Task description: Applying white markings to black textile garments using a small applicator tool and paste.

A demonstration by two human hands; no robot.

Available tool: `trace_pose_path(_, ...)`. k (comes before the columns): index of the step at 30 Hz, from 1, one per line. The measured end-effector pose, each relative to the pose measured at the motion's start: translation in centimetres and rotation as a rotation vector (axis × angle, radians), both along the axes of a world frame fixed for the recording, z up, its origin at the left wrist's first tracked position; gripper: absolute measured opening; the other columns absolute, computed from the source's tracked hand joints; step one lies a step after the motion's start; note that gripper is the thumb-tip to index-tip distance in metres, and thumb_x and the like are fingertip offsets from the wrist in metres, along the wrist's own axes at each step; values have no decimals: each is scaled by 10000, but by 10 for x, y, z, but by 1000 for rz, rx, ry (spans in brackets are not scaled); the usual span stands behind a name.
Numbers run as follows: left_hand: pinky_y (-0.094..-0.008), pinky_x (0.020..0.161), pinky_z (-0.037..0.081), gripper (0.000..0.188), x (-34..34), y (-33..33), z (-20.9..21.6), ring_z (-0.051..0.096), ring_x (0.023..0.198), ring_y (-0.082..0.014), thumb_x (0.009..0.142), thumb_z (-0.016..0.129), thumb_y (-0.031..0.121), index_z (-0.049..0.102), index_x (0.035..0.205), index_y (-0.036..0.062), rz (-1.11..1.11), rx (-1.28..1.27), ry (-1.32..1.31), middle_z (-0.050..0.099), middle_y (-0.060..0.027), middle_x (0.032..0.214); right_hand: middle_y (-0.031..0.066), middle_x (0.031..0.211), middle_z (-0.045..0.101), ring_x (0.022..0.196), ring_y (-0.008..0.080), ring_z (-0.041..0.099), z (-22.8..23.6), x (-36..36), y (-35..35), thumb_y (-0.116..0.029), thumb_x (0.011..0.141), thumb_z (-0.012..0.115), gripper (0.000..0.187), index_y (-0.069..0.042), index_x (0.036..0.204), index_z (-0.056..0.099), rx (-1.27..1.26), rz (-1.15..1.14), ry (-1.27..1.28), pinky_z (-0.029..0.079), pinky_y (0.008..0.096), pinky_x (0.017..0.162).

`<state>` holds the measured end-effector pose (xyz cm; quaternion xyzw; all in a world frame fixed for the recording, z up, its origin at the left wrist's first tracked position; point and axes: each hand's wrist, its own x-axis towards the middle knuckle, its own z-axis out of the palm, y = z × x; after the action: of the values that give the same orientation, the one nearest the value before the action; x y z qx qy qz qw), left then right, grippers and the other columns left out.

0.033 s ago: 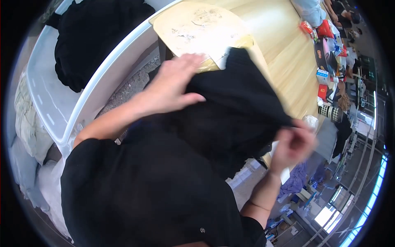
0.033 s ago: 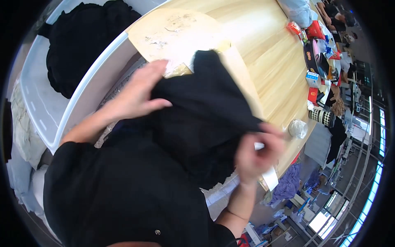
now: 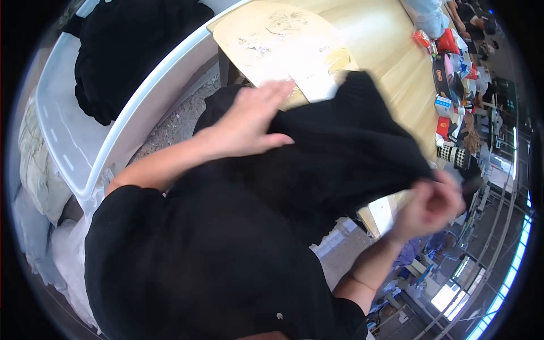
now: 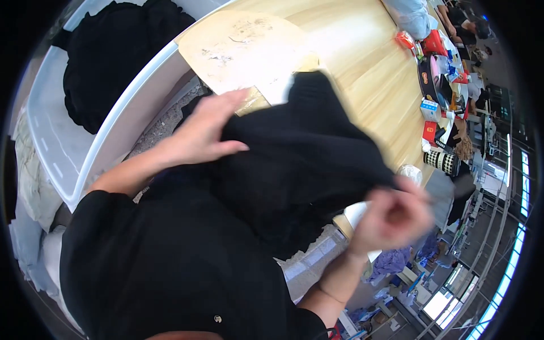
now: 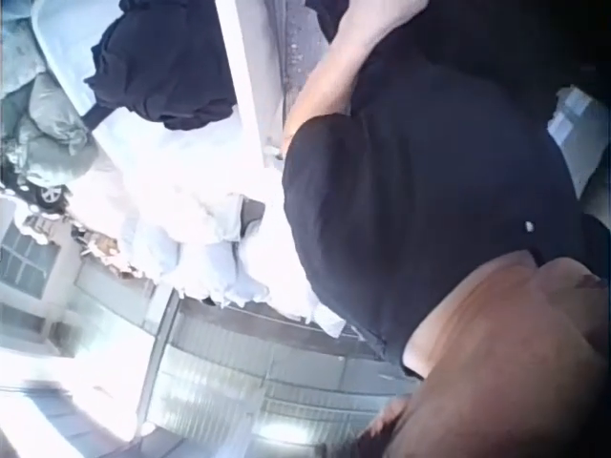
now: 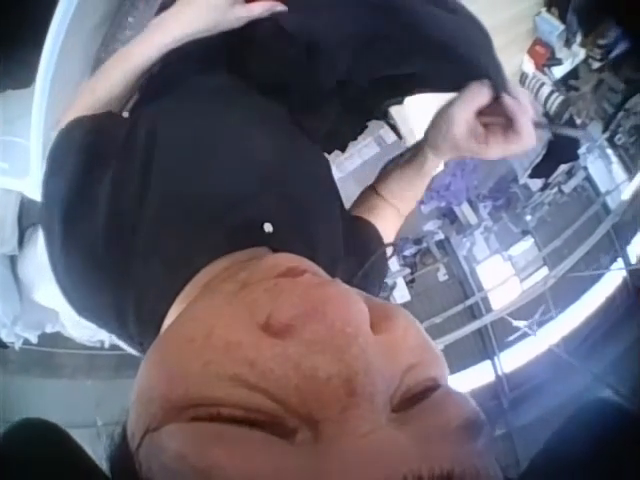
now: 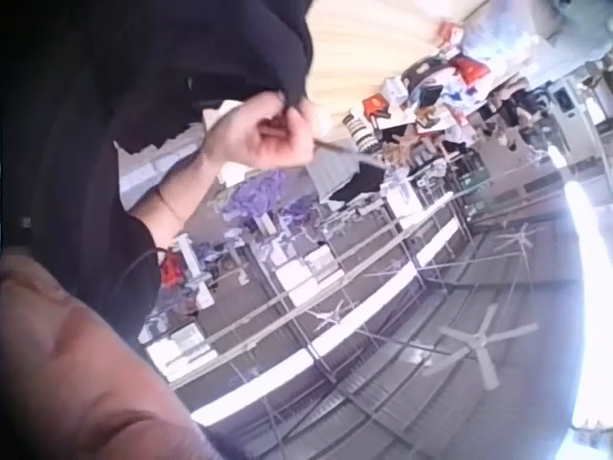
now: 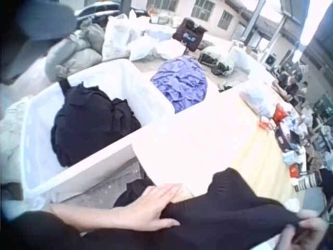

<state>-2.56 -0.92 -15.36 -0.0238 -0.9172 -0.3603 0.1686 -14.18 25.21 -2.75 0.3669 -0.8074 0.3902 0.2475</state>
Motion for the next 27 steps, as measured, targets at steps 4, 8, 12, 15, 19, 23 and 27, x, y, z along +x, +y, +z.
trace_pose_path(4,-407,746,505,331,-8,50,-23,629,848,-354,758,674,131,587,1056,16,-341,689,-369,640,-208,885,120,943,617,789,160,602,103,-88,28,33,786,663,214,9,966,550,-258,-214,434,519,234,705)
trace_pose_path(8,-321,588,500,166,5,84,-21,626,593,-209,877,541,116,601,849,-37,-426,772,-592,633,-139,691,103,809,656,662,154,619,177,-254,70,-66,743,734,252,12,943,602,3,-366,629,519,263,636)
trace_pose_path(12,-277,664,481,188,-4,123,-48,590,743,-125,892,454,83,621,854,7,-323,1238,-702,625,-53,768,107,879,682,689,162,634,154,-324,41,-204,747,724,290,-6,947,654,284,-562,337,497,271,637)
trace_pose_path(15,-307,814,482,206,-23,122,-39,573,993,-143,959,458,196,580,1057,61,-319,1213,-973,612,-46,1030,-12,818,564,719,32,501,65,-259,4,-219,790,727,354,-37,1069,606,102,-332,53,430,177,627)
trace_pose_path(19,-304,745,513,240,-27,135,-26,608,910,-169,915,540,162,551,1110,22,-431,1174,-1196,617,-80,1003,78,820,632,744,154,596,2,-127,27,-100,814,662,141,-22,881,567,220,-221,21,473,283,702)
trace_pose_path(23,-267,585,514,349,-40,142,-30,612,697,-145,877,595,123,491,1163,-48,-376,844,-959,610,-108,841,53,852,618,775,101,568,-46,2,94,-11,861,600,59,5,911,574,58,-412,-450,465,247,706)
trace_pose_path(27,-310,567,501,270,-41,166,-26,606,563,-164,828,666,191,614,908,-62,-492,668,-1197,603,-97,615,139,1018,645,867,123,593,-79,88,113,35,844,604,120,9,909,506,-194,-404,-635,480,255,794)
